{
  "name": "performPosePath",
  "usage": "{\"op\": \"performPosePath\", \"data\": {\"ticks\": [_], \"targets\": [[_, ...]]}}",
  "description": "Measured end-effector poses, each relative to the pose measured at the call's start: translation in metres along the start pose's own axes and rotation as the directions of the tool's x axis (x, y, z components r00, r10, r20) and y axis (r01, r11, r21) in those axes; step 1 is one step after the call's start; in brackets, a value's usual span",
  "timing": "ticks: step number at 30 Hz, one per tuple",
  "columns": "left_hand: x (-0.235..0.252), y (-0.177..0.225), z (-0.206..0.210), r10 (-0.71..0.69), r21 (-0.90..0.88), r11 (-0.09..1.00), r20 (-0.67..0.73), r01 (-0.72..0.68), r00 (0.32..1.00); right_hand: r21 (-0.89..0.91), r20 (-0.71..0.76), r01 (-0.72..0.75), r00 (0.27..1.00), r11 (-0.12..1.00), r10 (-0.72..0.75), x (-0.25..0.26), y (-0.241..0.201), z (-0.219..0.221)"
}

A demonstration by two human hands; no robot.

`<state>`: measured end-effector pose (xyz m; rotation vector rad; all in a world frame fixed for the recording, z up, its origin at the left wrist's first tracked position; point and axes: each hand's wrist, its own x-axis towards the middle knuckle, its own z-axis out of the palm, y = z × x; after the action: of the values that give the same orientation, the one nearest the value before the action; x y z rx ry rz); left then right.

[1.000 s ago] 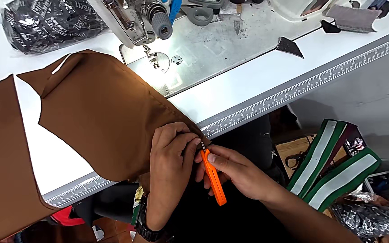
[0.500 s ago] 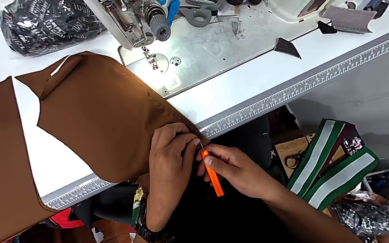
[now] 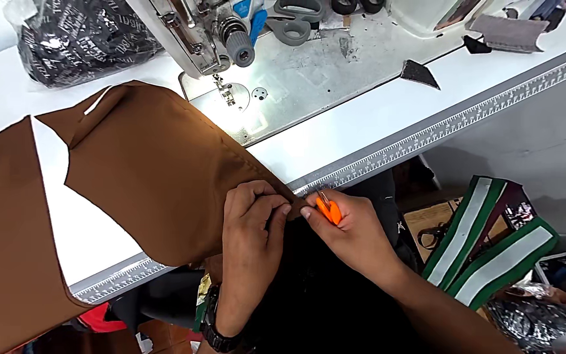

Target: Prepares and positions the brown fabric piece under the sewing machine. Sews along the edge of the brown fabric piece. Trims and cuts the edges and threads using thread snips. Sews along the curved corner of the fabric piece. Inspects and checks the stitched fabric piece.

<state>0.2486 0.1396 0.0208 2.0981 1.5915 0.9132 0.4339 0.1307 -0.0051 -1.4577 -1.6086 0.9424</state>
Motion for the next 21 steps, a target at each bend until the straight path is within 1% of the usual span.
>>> {"op": "performPosePath", "data": {"ticks": [2, 3, 4, 5, 6, 7, 8, 9, 10, 11, 15, 21], "targets": [[0.0, 0.001, 0.002, 0.001, 0.009, 1.0, -0.005, -0.001, 1.0, 0.05, 0.012, -0.033, 0.999, 0.998, 0.032, -0.003, -0.003, -0.004], [0.001, 0.001, 0.002, 0.001, 0.012, 1.0, -0.002, -0.001, 1.0, 0.132, 0.031, -0.049, 0.998, 0.99, 0.045, -0.005, -0.006, -0.008], [0.001, 0.001, 0.002, 0.003, 0.012, 1.0, 0.001, -0.003, 1.0, 0.261, 0.095, -0.092, 0.993, 0.961, 0.07, -0.009, -0.009, -0.012], [0.001, 0.0, 0.002, 0.007, 0.015, 1.0, 0.002, -0.007, 1.0, 0.423, 0.201, -0.167, 0.976, 0.891, 0.088, -0.013, -0.01, -0.017], [0.0, 0.0, 0.001, 0.01, 0.019, 1.0, 0.004, -0.01, 1.0, 0.573, 0.32, -0.262, 0.944, 0.777, 0.082, -0.017, -0.011, -0.021], [0.0, 0.0, 0.001, 0.011, 0.022, 1.0, 0.009, -0.011, 1.0, 0.656, 0.431, -0.355, 0.901, 0.666, 0.056, -0.02, -0.011, -0.022], [0.001, 0.0, 0.0, 0.011, 0.024, 1.0, 0.015, -0.011, 1.0, 0.679, 0.521, -0.434, 0.853, 0.592, 0.027, -0.021, -0.012, -0.022], [0.002, 0.001, -0.001, 0.009, 0.026, 1.0, 0.019, -0.009, 1.0, 0.67, 0.592, -0.498, 0.806, 0.551, 0.01, -0.021, -0.012, -0.02], [0.002, 0.001, -0.001, 0.006, 0.03, 1.0, 0.024, -0.006, 1.0, 0.651, 0.643, -0.548, 0.766, 0.526, 0.002, -0.02, -0.011, -0.017], [0.002, 0.002, -0.001, 0.004, 0.032, 0.999, 0.024, -0.005, 1.0, 0.636, 0.671, -0.579, 0.741, 0.51, 0.006, -0.018, -0.01, -0.014], [0.002, 0.002, 0.0, -0.002, 0.026, 1.0, 0.018, 0.001, 1.0, 0.613, 0.682, -0.608, 0.729, 0.505, 0.049, -0.013, -0.007, -0.007], [0.003, 0.001, 0.0, 0.002, 0.029, 1.0, 0.02, -0.003, 1.0, 0.605, 0.665, -0.586, 0.744, 0.539, 0.064, -0.01, -0.006, -0.006]]}}
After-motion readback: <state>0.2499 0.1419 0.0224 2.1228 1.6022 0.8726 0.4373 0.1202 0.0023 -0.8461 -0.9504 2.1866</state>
